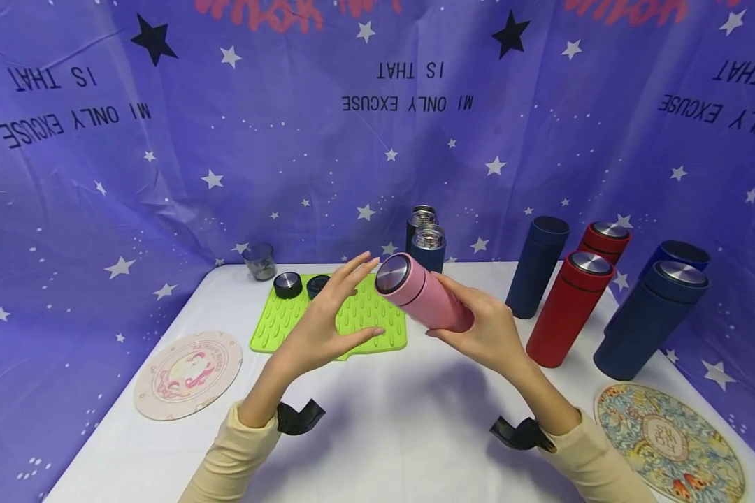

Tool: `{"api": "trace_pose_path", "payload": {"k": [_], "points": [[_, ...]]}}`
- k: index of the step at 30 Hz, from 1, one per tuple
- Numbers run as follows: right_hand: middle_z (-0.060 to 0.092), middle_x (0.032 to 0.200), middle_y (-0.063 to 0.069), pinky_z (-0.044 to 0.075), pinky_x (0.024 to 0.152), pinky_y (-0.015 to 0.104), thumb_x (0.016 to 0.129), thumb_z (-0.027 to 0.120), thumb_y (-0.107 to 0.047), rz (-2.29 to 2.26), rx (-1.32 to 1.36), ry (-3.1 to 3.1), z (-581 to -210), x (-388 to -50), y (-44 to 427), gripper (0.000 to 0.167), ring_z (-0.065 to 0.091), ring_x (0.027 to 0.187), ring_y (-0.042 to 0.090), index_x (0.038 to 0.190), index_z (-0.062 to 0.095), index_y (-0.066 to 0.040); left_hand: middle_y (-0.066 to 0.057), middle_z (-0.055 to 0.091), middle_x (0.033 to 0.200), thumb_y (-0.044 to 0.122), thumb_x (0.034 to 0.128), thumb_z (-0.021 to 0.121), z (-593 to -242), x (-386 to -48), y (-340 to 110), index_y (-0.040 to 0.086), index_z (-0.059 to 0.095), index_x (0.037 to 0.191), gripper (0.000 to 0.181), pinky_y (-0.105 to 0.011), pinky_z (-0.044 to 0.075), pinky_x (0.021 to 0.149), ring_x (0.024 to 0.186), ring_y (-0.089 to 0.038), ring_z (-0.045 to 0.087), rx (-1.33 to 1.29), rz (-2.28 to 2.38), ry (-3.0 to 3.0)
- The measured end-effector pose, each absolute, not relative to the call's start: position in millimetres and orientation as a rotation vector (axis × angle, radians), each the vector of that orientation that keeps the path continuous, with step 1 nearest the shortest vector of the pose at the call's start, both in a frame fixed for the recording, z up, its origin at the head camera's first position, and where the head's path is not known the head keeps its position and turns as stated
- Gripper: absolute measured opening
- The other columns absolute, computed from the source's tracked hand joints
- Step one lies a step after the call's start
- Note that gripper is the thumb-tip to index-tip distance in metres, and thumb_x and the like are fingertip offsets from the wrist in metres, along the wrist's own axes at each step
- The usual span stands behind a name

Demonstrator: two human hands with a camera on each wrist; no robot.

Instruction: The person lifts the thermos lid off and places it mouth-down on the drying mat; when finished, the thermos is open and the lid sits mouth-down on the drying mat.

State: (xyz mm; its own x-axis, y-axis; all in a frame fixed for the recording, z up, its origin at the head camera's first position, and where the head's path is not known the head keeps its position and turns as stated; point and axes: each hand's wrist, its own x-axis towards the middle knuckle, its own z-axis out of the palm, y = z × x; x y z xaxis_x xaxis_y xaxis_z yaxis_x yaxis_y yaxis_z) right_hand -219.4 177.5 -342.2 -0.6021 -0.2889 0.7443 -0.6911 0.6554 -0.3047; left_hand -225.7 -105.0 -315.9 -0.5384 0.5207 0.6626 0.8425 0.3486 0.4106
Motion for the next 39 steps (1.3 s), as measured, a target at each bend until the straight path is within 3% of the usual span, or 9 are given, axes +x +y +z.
{"api": "trace_pose_path", "payload": {"k": [7, 11, 17, 20, 24, 30, 39], "points": [[0.068, 0.115, 0.004, 0.057, 0.078, 0.042, 0.06, 0.092, -0.03, 0.648, 0.893, -2.233, -341, -211, 172, 0.086, 0.065, 0.101, 0.023, 0.138, 0.055, -0.022, -0.001, 0.027, 0.155, 0.014, 0.0784, 0.082, -317, -222, -104, 0.016, 0.034, 0.15, 0.086, -0.041, 0.036, 0.109, 0.141, -0.022, 0.028, -1.342, -1.049, -2.158], [0.068, 0.115, 0.002, 0.056, 0.076, 0.041, 0.06, 0.092, -0.03, 0.579, 0.929, -2.248, -343, -209, 171, 0.085, 0.064, 0.102, 0.021, 0.137, 0.056, -0.023, -0.003, 0.035, 0.152, 0.008, 0.0765, 0.082, -319, -224, -101, 0.011, 0.04, 0.146, 0.081, -0.038, 0.038, 0.108, 0.138, -0.022, 0.034, -1.388, -1.071, -2.13], [0.068, 0.114, -0.001, 0.056, 0.071, 0.04, 0.059, 0.091, -0.029, 0.526, 0.98, -2.258, -344, -209, 171, 0.083, 0.064, 0.103, 0.018, 0.135, 0.057, -0.025, -0.009, 0.051, 0.137, 0.007, 0.0718, 0.085, -321, -225, -102, 0.009, 0.056, 0.133, 0.068, -0.035, 0.044, 0.102, 0.126, -0.022, 0.048, -1.439, -1.036, -2.103], [0.066, 0.12, 0.0, 0.055, 0.081, 0.044, 0.06, 0.092, -0.029, 0.597, 1.039, -2.268, -344, -211, 172, 0.084, 0.061, 0.11, 0.02, 0.136, 0.057, -0.024, -0.006, 0.056, 0.129, 0.011, 0.0695, 0.087, -320, -226, -104, 0.011, 0.061, 0.126, 0.063, -0.033, 0.047, 0.098, 0.12, -0.021, 0.053, -1.448, -1.064, -2.061], [0.061, 0.128, -0.001, 0.052, 0.091, 0.043, 0.063, 0.092, -0.024, 0.815, 1.173, -2.309, -344, -217, 173, 0.085, 0.059, 0.114, 0.02, 0.138, 0.054, -0.021, -0.007, 0.059, 0.126, 0.011, 0.0684, 0.088, -318, -225, -107, 0.011, 0.063, 0.122, 0.059, -0.033, 0.049, 0.094, 0.118, -0.021, 0.055, -1.477, -1.117, -2.003], [0.065, 0.119, -0.002, 0.054, 0.079, 0.033, 0.06, 0.094, -0.02, 1.019, 1.241, -2.333, -345, -220, 176, 0.085, 0.062, 0.098, 0.014, 0.136, 0.056, -0.015, -0.008, 0.059, 0.124, 0.009, 0.0673, 0.088, -319, -226, -108, 0.01, 0.063, 0.121, 0.06, -0.032, 0.056, 0.083, 0.114, -0.022, 0.056, -1.496, -1.196, -2.01], [0.064, 0.124, -0.002, 0.055, 0.086, 0.039, 0.061, 0.094, -0.026, 0.888, 1.253, -2.249, -344, -216, 171, 0.082, 0.064, 0.105, 0.017, 0.134, 0.059, -0.019, -0.012, 0.062, 0.113, 0.002, 0.0578, 0.092, -306, -215, -109, 0.003, 0.067, 0.112, 0.06, -0.033, 0.058, 0.074, 0.104, -0.022, 0.059, -1.462, -1.278, -2.039]]}}
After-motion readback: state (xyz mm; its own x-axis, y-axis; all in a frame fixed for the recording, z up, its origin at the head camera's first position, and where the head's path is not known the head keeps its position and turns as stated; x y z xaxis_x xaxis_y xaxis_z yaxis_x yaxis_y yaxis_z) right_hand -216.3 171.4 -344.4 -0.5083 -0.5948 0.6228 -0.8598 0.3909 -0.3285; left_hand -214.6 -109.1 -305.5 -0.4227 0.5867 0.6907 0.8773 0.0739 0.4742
